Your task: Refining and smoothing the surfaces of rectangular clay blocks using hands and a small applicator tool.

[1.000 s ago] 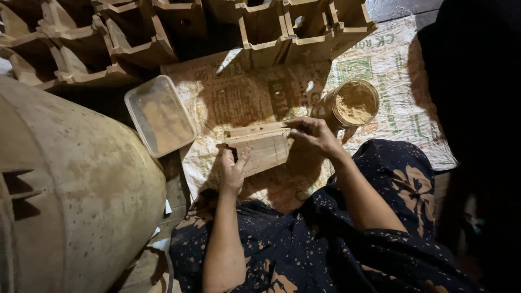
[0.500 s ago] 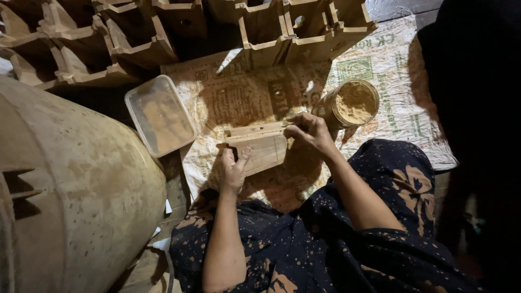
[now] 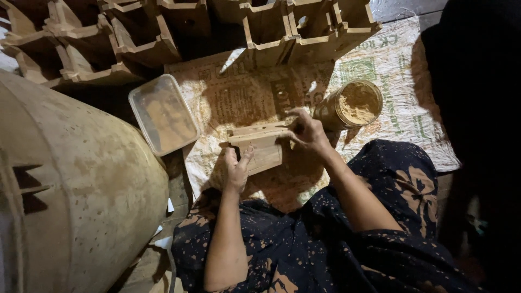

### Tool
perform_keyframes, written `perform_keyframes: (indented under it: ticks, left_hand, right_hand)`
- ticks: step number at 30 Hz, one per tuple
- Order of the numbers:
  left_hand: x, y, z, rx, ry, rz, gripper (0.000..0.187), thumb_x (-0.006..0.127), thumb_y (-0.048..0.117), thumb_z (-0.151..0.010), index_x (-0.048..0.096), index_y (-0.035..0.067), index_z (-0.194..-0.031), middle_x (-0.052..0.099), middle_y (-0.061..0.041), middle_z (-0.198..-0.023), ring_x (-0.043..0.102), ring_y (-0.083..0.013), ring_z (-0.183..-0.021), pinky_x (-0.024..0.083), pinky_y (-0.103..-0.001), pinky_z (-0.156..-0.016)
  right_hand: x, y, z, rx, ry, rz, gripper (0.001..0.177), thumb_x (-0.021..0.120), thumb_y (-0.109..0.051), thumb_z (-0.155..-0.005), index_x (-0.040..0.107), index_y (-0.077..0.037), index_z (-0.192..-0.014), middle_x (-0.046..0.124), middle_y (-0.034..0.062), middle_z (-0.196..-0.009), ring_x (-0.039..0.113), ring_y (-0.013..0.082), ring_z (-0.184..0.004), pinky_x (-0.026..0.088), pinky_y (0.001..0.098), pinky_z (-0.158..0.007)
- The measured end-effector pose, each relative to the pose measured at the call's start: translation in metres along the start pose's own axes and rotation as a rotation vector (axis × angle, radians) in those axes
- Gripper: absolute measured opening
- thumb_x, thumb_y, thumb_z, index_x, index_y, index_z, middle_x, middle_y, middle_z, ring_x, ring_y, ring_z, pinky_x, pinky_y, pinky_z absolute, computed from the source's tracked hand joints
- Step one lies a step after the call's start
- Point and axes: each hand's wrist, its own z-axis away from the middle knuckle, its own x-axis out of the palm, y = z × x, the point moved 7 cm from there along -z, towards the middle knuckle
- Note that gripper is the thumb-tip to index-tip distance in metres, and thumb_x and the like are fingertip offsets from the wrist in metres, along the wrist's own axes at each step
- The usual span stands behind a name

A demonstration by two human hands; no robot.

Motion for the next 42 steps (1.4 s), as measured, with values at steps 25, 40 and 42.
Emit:
perform_keyframes:
  ticks: [25,40,42]
  left_hand:
    - [0.029,0.084,0.016,0.109,-0.098,-0.139,0.069,0.089,0.023,-0.085,0.057,0.000,-0.142,0.067,-0.019,-0.137,0.058,-0.0283,-0.135,0.041,-0.054,-0.118]
    - [0.009,0.015,0.002,0.080,-0.087,-0.080,0.070,0.091,0.022,-0.084,0.057,-0.002,-0.140,0.065,-0.021,-0.136,0.055,-0.0272,-0.136,0.035,-0.057,-0.120]
    - [0.012,0.023,0.006,0.072,-0.091,-0.089,0.071,0.091,0.022,-0.084,0.056,-0.003,-0.140,0.064,-0.021,-0.138,0.054,-0.0279,-0.137,0.034,-0.058,-0.121]
  right_hand:
    - [-0.140,0.001,0.017,-0.148,0.301,0.921,0.010,0.079,-0.020,-0.088,0.073,-0.023,-0.081,0.065,-0.0020,-0.080,0.065,0.0275,-0.086,0.046,0.0384,-0.079]
    - [-0.001,0.004,0.002,0.204,-0.090,-0.143,0.030,0.091,-0.012,-0.082,0.072,-0.005,-0.103,0.074,0.0117,-0.096,0.068,0.0229,-0.085,0.054,0.0351,-0.070]
    - [0.002,0.008,0.001,0.270,-0.100,-0.212,0.036,0.093,-0.012,-0.081,0.071,-0.003,-0.108,0.072,0.0098,-0.087,0.064,0.0171,-0.078,0.053,0.0307,-0.065]
